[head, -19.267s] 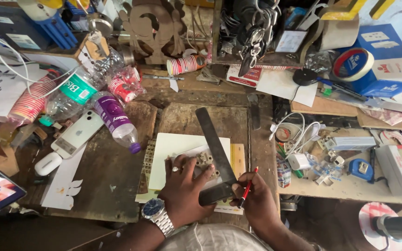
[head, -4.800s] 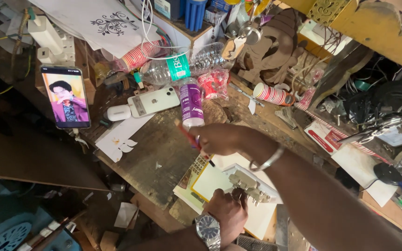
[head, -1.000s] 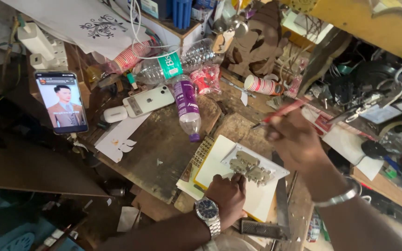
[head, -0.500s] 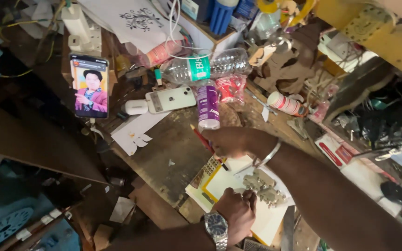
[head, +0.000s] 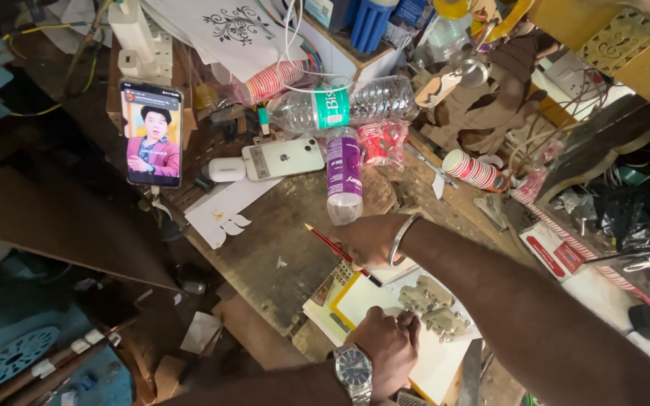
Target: Measure and mark dimensions on a piece of paper or notebook using a ruler and pencil.
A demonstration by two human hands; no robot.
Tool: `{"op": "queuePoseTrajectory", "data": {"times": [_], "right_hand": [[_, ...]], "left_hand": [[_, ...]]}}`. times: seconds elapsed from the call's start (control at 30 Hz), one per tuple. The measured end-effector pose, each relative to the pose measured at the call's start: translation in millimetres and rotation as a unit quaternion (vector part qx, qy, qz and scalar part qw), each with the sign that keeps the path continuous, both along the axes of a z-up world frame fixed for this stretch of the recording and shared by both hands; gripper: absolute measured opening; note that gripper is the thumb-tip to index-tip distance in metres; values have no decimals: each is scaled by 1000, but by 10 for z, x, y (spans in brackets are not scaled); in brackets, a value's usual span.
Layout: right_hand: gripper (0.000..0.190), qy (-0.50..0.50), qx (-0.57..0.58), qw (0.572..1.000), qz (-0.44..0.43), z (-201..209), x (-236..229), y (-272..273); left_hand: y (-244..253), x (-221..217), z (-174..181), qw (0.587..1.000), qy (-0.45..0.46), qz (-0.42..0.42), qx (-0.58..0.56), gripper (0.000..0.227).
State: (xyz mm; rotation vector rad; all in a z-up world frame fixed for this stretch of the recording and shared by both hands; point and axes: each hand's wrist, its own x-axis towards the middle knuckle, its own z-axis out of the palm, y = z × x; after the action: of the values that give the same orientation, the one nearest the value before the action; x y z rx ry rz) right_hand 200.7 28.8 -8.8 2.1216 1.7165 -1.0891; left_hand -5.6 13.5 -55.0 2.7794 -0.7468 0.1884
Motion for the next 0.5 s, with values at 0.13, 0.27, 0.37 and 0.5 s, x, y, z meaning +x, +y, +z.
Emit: {"op": "queuePoseTrajectory", "data": {"times": [0.13, 0.27, 0.37, 0.5], "right_hand": [[37, 2, -29, 999, -34, 168, -91, 29], [36, 3, -33, 999, -43, 122, -69, 30], [32, 6, -33, 998, -46, 310, -157, 32], [24, 112, 13, 972, -208, 822, -231, -10]], "left_hand": [[20, 3, 59, 999, 29, -8, -12, 63], [9, 14, 29, 1000, 13, -4, 14, 61], [52, -2, 167, 1000, 25, -11, 11, 72], [-11, -4, -113, 1000, -18, 3, 22, 61]]}}
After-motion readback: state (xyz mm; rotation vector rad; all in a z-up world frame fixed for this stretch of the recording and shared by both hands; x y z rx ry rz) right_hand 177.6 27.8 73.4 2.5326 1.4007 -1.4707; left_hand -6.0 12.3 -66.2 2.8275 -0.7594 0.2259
